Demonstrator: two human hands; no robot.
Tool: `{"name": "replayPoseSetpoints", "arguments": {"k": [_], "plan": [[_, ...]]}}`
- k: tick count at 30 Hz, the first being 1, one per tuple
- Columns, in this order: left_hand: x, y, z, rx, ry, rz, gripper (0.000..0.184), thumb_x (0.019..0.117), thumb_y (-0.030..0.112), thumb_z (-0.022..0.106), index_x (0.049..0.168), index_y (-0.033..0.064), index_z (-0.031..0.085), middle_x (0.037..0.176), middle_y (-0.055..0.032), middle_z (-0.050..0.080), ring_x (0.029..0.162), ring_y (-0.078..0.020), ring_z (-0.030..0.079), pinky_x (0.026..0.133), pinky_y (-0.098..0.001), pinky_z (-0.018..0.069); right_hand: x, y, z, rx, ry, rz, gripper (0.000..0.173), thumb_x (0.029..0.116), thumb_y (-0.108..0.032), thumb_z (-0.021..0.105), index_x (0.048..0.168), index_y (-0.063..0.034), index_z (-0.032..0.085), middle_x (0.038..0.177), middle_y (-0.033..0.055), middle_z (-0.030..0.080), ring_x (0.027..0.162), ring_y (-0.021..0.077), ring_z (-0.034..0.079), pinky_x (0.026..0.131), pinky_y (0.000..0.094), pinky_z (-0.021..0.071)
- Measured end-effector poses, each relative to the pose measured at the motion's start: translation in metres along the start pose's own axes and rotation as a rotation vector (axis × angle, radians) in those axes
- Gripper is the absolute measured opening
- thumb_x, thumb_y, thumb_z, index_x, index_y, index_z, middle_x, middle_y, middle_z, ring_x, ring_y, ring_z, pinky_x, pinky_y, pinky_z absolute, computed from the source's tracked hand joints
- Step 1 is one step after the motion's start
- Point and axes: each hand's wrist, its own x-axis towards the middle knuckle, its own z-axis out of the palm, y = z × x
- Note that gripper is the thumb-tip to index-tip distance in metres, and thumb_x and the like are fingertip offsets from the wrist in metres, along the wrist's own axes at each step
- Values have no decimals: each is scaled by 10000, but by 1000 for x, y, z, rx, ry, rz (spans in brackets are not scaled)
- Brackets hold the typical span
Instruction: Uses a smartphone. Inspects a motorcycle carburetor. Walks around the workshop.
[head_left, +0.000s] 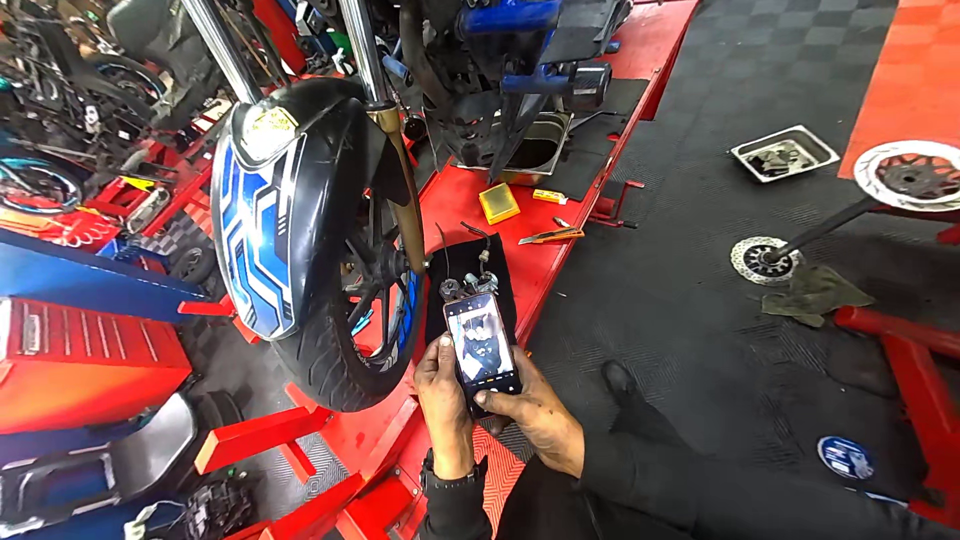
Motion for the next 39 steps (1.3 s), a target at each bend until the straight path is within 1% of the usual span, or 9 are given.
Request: {"name": "replayPoseSetpoints", "arguments": {"k": [3, 6, 11, 16, 19, 24, 29, 35, 39], "plan": [[-3, -5, 2, -20, 1, -7, 278, 1073, 142, 500, 1059, -10, 732, 854, -151, 720, 727, -194, 706, 666, -357, 618, -4, -9, -14, 64, -90, 25, 566, 955, -183, 702, 1449, -104, 436, 1193, 208, 667, 916, 344, 727, 668, 447, 643], [-5, -7, 8, -15, 17, -14, 266, 1065, 151, 522, 1051, 5, 745, 863, -143, 723, 727, -187, 697, 662, -353, 608, -4, -22, -27, 45, -124, 50, 467, 1012, -220, 621, 1432, -97, 456, 1183, 216, 664, 920, 346, 726, 687, 458, 645], [-2, -5, 33, 3, 25, -38, 253, 1062, 151, 531, 1071, 17, 745, 846, -133, 716, 696, -180, 681, 633, -335, 596, 5, -50, -51, -5, -167, 74, 484, 982, -184, 653, 1414, -81, 461, 1189, 220, 660, 932, 353, 723, 703, 469, 645], [13, -7, 74, 0, 78, -12, 250, 1060, 184, 546, 1106, 47, 750, 840, -116, 710, 656, -163, 649, 596, -312, 569, 36, -88, -80, -190, -222, 60, 598, 888, -132, 761, 1408, -110, 466, 1143, 186, 684, 850, 296, 718, 660, 393, 630], [30, -10, 106, -16, 130, -1, 236, 1050, 175, 559, 1090, 45, 751, 788, -105, 681, 580, -140, 582, 529, -274, 513, 62, -115, -101, -313, -226, 44, 655, 845, -141, 810, 1405, -118, 471, 1120, 154, 692, 796, 262, 709, 604, 368, 616], [52, -24, 155, -29, 197, -6, 246, 1056, 214, 558, 1087, 60, 747, 779, -86, 673, 603, -139, 600, 558, -288, 537, 104, -163, -142, -366, -346, 71, 539, 902, -132, 755, 1373, -86, 498, 1140, 174, 693, 893, 299, 724, 666, 405, 639], [66, -30, 193, -95, 260, 64, 254, 1070, 193, 534, 1109, 44, 736, 800, -76, 660, 621, -122, 584, 577, -259, 527, 132, -198, -169, -399, -447, 80, 479, 929, -107, 704, 1369, -100, 517, 1135, 189, 685, 872, 318, 722, 668, 422, 642], [73, -25, 209, -51, 319, 72, 259, 1073, 199, 526, 1096, 43, 732, 814, -79, 666, 640, -126, 595, 592, -267, 532, 157, -217, -176, -410, -530, 126, 411, 972, -163, 658, 1358, -104, 531, 1133, 186, 681, 873, 313, 727, 654, 431, 649], [77, -27, 210, -47, 374, 74, 252, 1070, 191, 531, 1097, 42, 732, 788, -64, 638, 603, -114, 550, 556, -244, 496, 174, -219, -177, -405, -592, 159, 422, 977, -174, 664, 1371, -106, 529, 1142, 190, 675, 883, 315, 721, 662, 431, 646]]}}
